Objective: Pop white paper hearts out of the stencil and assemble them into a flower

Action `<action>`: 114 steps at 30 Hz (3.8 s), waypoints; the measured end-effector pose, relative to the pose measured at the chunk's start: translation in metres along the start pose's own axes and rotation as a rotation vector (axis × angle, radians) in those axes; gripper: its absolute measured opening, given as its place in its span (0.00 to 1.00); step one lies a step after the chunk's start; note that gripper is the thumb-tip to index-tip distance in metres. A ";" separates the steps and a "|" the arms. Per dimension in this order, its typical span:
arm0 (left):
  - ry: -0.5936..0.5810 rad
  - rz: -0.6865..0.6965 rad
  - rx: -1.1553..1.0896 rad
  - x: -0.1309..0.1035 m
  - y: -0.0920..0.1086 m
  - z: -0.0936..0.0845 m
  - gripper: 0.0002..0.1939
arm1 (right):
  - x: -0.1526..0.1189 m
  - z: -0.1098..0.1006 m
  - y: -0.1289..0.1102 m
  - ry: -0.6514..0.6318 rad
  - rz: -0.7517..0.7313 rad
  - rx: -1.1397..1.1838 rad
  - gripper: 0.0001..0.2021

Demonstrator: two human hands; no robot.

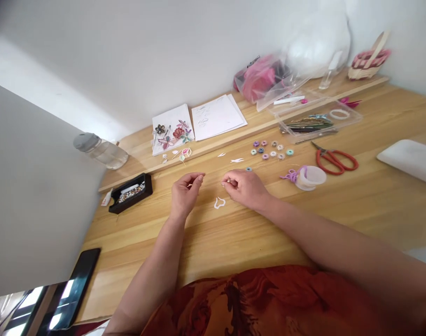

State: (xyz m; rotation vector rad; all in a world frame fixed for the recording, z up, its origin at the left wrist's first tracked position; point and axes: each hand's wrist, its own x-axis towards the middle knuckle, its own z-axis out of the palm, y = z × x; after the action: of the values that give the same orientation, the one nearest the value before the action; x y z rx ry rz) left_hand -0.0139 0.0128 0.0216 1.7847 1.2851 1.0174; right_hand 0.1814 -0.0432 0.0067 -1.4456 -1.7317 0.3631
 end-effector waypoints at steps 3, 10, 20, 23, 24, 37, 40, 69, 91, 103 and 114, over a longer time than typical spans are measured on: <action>-0.070 -0.052 -0.152 -0.003 0.010 0.001 0.16 | 0.000 0.000 -0.001 0.025 -0.019 0.079 0.05; -0.106 -0.016 0.045 -0.026 0.033 -0.007 0.10 | 0.002 -0.015 0.000 0.152 0.127 0.224 0.09; -0.192 0.269 0.569 -0.059 0.006 0.001 0.06 | 0.003 -0.019 0.007 0.187 0.212 0.217 0.10; -0.155 0.243 0.671 -0.046 -0.004 -0.014 0.07 | 0.004 -0.018 0.011 0.212 0.211 0.212 0.09; -0.120 0.231 0.711 -0.043 -0.006 -0.016 0.09 | 0.005 -0.017 0.013 0.223 0.209 0.213 0.08; -0.310 0.308 0.869 -0.035 0.015 0.019 0.23 | 0.008 -0.013 0.017 0.254 0.156 0.268 0.09; -0.212 0.227 0.858 -0.036 0.005 0.001 0.25 | 0.007 -0.013 0.015 0.223 0.136 0.289 0.08; -0.517 -0.413 -0.758 -0.018 0.023 0.024 0.23 | 0.006 -0.022 0.003 0.138 0.072 0.277 0.09; -0.283 -0.255 -0.126 -0.079 0.034 -0.045 0.10 | 0.011 -0.034 0.006 0.225 0.128 0.384 0.12; -0.205 -0.385 -0.595 -0.070 0.052 -0.051 0.20 | -0.002 -0.030 -0.014 -0.011 -0.006 0.361 0.12; -0.348 -0.450 -0.599 -0.053 0.057 0.014 0.12 | -0.002 -0.031 -0.015 -0.053 -0.055 0.328 0.10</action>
State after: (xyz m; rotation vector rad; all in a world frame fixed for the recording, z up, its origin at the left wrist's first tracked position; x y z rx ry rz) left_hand 0.0114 -0.0543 0.0555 1.0882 0.9646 0.6949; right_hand 0.1946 -0.0579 0.0350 -1.1588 -1.6591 0.6296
